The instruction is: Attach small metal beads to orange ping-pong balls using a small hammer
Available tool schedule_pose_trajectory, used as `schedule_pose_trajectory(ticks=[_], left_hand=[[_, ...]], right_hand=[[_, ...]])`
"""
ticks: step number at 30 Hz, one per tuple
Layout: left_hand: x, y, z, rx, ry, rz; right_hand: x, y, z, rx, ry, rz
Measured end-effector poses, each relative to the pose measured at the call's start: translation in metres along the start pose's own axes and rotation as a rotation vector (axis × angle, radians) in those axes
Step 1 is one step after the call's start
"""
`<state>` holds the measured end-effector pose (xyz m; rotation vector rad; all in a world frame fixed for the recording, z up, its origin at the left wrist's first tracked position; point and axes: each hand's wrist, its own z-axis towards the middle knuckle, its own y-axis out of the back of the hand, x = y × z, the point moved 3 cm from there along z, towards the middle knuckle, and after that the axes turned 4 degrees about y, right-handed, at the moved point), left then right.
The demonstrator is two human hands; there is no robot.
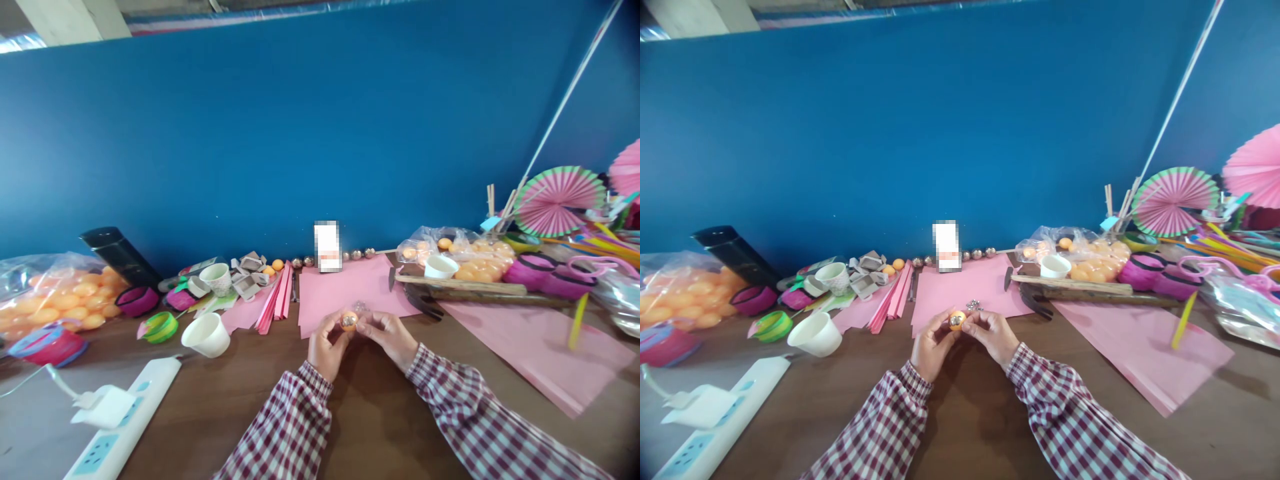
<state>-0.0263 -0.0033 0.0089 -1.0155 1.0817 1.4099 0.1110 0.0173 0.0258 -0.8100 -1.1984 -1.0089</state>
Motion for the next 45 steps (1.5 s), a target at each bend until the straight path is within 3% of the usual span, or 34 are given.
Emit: schedule_pose_trajectory(ticks=[30,45], left_hand=[[-0.0027,-0.0008,0.0002,0.011,-0.008,-0.016],[-0.008,-0.0019,0.0002,0.034,-0.004,0.023]], right_hand=[[-0.0026,0.001,0.0007,0.043,0.007,0.022],[-0.0047,0.0045,0.0002,0.016,-0.077,-0.067]])
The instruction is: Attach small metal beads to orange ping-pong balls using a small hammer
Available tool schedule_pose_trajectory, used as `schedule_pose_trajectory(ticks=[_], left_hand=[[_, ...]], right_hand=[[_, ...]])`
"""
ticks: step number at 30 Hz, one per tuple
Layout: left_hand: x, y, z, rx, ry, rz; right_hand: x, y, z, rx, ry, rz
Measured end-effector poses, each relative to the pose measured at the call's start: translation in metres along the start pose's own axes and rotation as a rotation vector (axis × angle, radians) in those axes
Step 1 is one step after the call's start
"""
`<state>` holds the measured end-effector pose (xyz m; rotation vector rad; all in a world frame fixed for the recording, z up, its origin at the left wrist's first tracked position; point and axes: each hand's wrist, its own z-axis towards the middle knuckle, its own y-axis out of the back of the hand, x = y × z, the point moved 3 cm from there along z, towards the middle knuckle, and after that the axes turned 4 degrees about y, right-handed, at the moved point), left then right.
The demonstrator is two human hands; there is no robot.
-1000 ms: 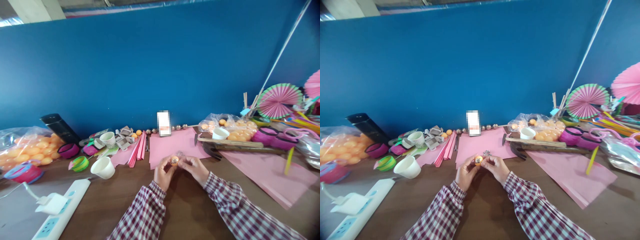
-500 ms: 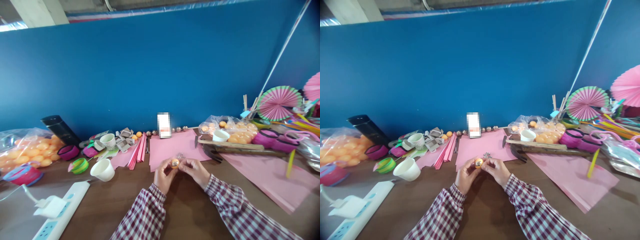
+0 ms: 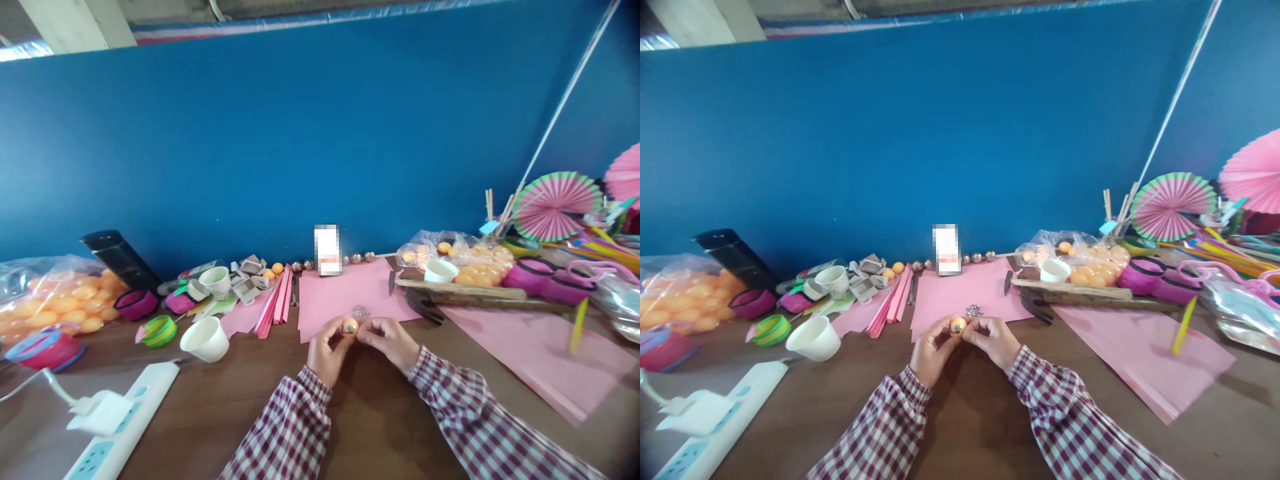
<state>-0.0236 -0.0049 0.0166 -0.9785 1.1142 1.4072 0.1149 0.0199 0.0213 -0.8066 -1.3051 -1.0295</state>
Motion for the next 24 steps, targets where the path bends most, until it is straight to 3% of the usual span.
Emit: schedule_pose_trajectory(ticks=[24], left_hand=[[-0.003,-0.003,-0.002,0.037,-0.048,0.087]], right_hand=[[-0.012,-0.001,0.002,-0.038,-0.04,0.183]])
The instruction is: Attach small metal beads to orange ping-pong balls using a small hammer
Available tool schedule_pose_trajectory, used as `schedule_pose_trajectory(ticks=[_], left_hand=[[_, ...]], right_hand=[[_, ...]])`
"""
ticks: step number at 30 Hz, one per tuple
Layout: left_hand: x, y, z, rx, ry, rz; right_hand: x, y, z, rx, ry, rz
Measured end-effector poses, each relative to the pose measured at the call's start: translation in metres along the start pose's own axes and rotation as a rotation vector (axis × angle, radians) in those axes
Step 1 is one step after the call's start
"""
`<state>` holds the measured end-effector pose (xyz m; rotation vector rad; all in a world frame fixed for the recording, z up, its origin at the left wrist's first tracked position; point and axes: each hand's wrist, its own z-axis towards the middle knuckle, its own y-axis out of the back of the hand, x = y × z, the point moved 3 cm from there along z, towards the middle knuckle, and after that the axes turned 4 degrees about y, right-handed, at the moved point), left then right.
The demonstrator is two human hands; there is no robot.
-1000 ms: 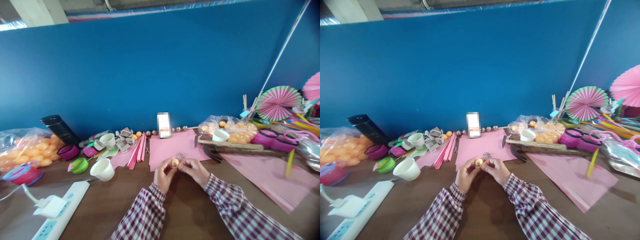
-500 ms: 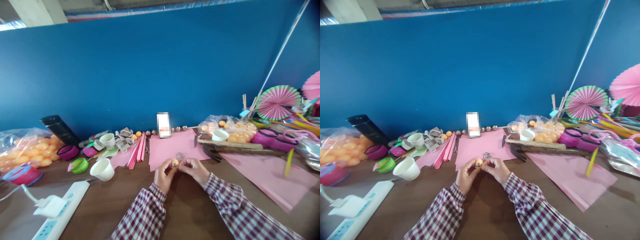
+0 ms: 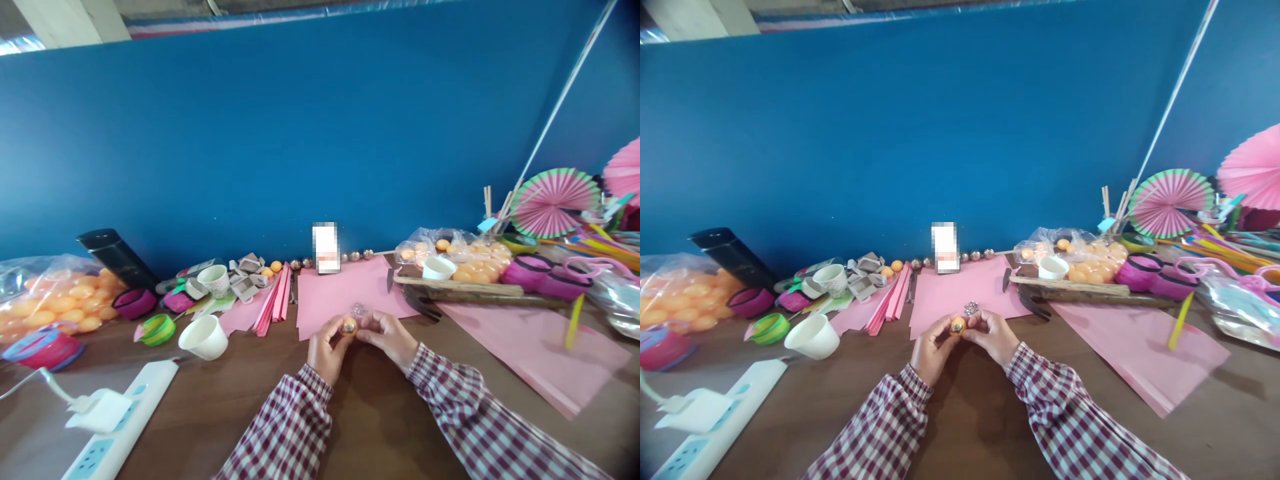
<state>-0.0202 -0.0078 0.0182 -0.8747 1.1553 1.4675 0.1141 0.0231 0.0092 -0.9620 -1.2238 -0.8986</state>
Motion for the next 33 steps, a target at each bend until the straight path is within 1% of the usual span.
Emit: schedule_pose_trajectory(ticks=[5,10,20,24,27,33], left_hand=[[-0.003,0.0,0.0,0.011,-0.021,0.036],[-0.006,-0.001,-0.001,0.015,-0.031,0.051],[-0.001,-0.001,-0.002,0.003,-0.033,0.085],[0.007,0.001,0.001,-0.016,0.022,0.038],[0.012,0.002,0.002,-0.021,0.071,-0.024],[0.012,0.0,0.002,0.002,0.127,-0.152]], right_hand=[[0.004,0.0,-0.001,-0.012,-0.007,-0.017],[0.002,-0.001,0.0,-0.002,0.012,-0.015],[-0.001,-0.001,0.001,-0.04,0.046,-0.027],[-0.001,-0.001,0.002,-0.06,0.06,-0.062],[0.0,-0.002,0.002,-0.049,0.074,-0.042],[0.003,-0.003,0.001,-0.053,0.089,-0.025]])
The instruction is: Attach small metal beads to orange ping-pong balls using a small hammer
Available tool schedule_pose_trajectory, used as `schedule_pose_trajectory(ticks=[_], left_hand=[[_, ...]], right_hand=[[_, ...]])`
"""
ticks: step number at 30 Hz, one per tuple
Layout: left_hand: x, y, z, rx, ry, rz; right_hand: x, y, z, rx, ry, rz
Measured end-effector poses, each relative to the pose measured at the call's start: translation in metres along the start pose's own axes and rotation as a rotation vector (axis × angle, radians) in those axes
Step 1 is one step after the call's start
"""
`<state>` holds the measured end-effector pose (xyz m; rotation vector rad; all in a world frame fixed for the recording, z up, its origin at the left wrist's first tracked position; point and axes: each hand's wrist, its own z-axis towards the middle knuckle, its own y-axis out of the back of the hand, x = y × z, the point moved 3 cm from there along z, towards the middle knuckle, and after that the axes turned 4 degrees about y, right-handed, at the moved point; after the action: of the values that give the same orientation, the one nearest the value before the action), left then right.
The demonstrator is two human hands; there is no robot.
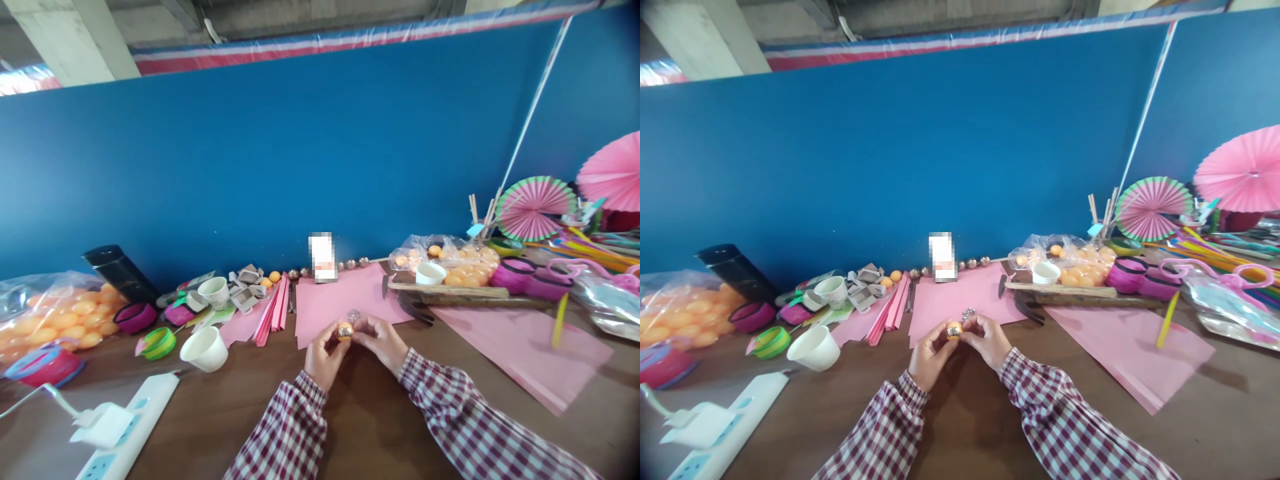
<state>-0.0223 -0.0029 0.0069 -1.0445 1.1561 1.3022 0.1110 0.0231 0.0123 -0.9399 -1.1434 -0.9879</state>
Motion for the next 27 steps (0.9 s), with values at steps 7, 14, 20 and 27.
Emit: schedule_pose_trajectory(ticks=[7,14,20,27], left_hand=[[-0.001,0.001,0.0,-0.023,-0.016,-0.009],[0.001,0.005,0.003,-0.106,-0.045,0.103],[-0.003,0.002,0.0,-0.051,-0.071,0.029],[-0.001,-0.007,-0.009,-0.145,0.002,0.022]], right_hand=[[-0.002,-0.001,0.0,0.017,0.034,-0.048],[0.002,-0.009,-0.004,0.102,0.177,-0.162],[0.008,-0.003,-0.005,0.064,0.268,-0.163],[0.011,0.003,-0.011,-0.062,0.411,-0.574]])
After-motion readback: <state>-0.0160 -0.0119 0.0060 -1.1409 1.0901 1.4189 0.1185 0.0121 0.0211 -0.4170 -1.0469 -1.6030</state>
